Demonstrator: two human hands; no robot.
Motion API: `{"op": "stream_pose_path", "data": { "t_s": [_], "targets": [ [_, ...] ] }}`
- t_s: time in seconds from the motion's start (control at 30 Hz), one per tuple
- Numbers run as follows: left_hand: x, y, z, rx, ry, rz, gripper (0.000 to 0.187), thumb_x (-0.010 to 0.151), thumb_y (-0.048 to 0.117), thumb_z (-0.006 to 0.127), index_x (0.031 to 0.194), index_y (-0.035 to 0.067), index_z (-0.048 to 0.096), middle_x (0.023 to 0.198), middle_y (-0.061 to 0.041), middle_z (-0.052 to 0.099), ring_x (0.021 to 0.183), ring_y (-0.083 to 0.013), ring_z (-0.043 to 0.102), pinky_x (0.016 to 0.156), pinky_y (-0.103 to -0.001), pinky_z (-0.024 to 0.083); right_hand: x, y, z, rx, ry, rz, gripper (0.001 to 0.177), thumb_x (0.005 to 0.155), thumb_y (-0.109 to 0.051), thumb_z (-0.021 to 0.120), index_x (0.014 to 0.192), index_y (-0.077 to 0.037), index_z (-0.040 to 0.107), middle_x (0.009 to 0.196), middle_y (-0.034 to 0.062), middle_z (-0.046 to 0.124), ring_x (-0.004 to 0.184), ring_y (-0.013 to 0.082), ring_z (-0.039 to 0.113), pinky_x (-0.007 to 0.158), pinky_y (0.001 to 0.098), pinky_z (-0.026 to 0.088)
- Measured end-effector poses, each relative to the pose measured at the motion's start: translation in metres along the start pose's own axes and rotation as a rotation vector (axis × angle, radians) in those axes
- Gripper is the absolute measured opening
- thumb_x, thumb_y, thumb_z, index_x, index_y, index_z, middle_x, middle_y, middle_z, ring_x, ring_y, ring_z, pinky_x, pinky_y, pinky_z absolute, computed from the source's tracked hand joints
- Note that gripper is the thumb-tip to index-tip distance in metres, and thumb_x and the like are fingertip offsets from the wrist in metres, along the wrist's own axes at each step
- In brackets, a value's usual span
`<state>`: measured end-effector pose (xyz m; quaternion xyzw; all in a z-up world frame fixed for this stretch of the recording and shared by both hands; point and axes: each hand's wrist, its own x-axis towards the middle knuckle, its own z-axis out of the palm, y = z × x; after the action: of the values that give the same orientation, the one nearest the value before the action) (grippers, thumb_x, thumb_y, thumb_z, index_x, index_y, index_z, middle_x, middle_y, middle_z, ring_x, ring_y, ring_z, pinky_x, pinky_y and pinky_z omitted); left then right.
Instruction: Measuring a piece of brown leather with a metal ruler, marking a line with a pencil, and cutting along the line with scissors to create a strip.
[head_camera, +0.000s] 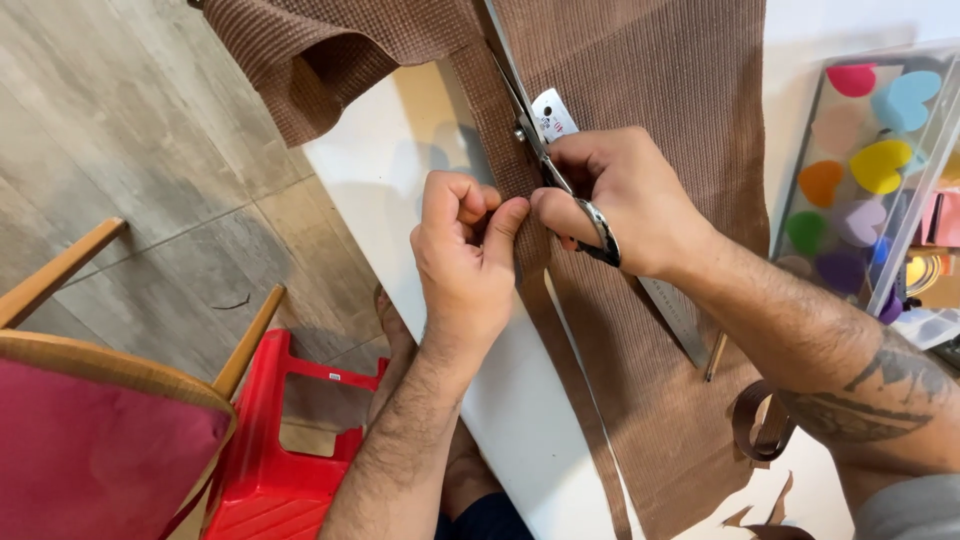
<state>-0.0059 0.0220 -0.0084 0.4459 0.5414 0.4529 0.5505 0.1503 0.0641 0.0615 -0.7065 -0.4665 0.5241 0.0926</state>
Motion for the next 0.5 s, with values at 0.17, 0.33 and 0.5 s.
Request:
{"op": "stream_pose_path", "data": {
  "t_s": [0.17,0.33,0.5],
  "targets": [
    [0.001,-0.002,0.001,-0.008,0.007,0.008,0.036,0.096,0.006,0.074,0.091,0.014,0.039,0.072,-0.006,0.061,0.057,-0.0148,0.056,0.057,-0.032,0.055,-0.003,-0.001,0.003,0.009,0.032,-0.103,0.009,0.081,-0.016,0.072,0.077,-0.008,0.072,0.047,0.0013,0.059,0.047,0.0098,0.062,0.055,0.0218,0.045],
    [0.002,-0.006,-0.001,0.002,0.021,0.037,0.035,0.096,0.006,0.073,0.091,0.015,0.039,0.072,-0.005,0.062,0.054,-0.0151,0.057,0.055,-0.030,0.055,-0.013,-0.002,0.006,0.014,0.011,-0.104,0.011,0.081,-0.017,0.072,0.082,-0.006,0.073,0.051,0.0058,0.061,0.052,0.0135,0.062,0.058,0.0253,0.047],
    [-0.001,-0.013,0.004,0.094,0.080,0.135,0.033,0.098,0.010,0.071,0.090,0.014,0.039,0.072,-0.005,0.064,0.055,-0.0211,0.061,0.055,-0.032,0.054,-0.097,0.047,0.026,0.096,-0.034,-0.068,0.025,0.076,-0.025,0.079,0.088,-0.003,0.076,0.054,0.0096,0.061,0.056,0.0164,0.057,0.053,0.0290,0.045]
  ]
}}
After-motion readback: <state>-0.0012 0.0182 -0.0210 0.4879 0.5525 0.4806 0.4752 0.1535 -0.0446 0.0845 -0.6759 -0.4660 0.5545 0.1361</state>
